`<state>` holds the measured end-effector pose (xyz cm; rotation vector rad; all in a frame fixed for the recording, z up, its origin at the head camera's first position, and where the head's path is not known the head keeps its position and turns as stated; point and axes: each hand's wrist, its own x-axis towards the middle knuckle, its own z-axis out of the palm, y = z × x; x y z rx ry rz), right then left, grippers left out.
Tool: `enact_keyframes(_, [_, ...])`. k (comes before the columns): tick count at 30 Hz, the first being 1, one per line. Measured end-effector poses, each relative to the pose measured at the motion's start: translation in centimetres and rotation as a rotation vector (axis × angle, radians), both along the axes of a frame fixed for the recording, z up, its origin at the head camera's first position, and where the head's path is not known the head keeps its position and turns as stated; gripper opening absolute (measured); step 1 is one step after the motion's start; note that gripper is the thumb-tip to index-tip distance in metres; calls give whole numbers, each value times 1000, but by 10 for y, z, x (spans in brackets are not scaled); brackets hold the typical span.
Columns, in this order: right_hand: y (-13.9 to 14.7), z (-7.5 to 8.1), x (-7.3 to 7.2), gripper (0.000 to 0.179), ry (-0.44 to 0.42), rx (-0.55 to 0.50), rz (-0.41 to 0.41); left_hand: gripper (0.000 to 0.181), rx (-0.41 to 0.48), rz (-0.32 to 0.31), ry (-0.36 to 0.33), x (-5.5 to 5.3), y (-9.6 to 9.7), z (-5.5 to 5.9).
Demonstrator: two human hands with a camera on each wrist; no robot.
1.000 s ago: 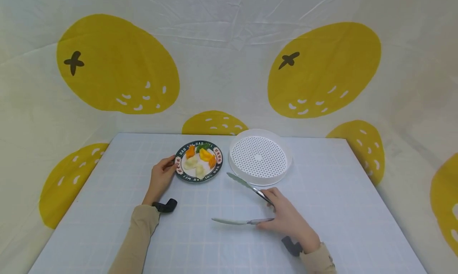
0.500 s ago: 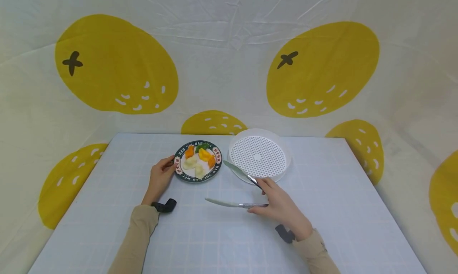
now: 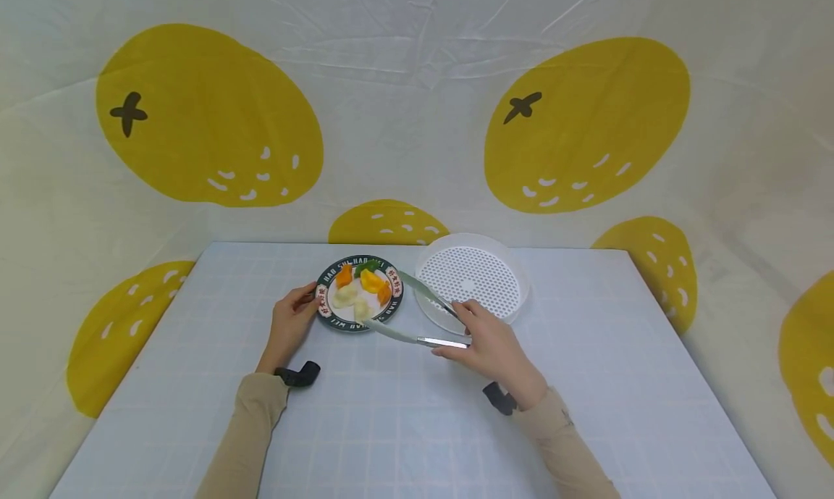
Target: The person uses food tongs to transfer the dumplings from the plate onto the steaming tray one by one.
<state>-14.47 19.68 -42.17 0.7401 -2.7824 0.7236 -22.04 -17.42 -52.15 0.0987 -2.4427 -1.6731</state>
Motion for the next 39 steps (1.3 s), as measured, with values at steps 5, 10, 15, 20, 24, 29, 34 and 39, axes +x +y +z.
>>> enact_keyframes(5, [-10, 8, -7, 64, 58, 82, -27, 41, 5, 1, -5, 0, 0, 0])
enact_keyframes(10, [-19, 11, -14, 55, 114, 138, -34, 41, 0, 3, -17, -1, -1, -1])
enact_keyframes(15, [-29, 11, -17, 51, 127, 159, -71, 41, 8, 2, -24, -1, -1, -1])
enact_keyframes(20, [-40, 10, -17, 45, 112, 176, -117, 41, 5, 1, -23, 0, 0, 0])
enact_keyframes(24, [-47, 9, -16, 42, 108, 175, -150, 41, 13, 1, -36, 0, 0, 1])
enact_keyframes(29, [-58, 11, -11, 38, 69, 173, -192, 41, 21, 0, -38, 1, -1, 1])
enact_keyframes(34, [-70, 14, -3, 38, 9, 213, -249, 41, 25, 5, -41, 0, -1, 0])
enact_keyframes(39, [-80, 11, 3, 39, -16, 235, -289, 42, 23, 8, -46, 1, 0, 1])
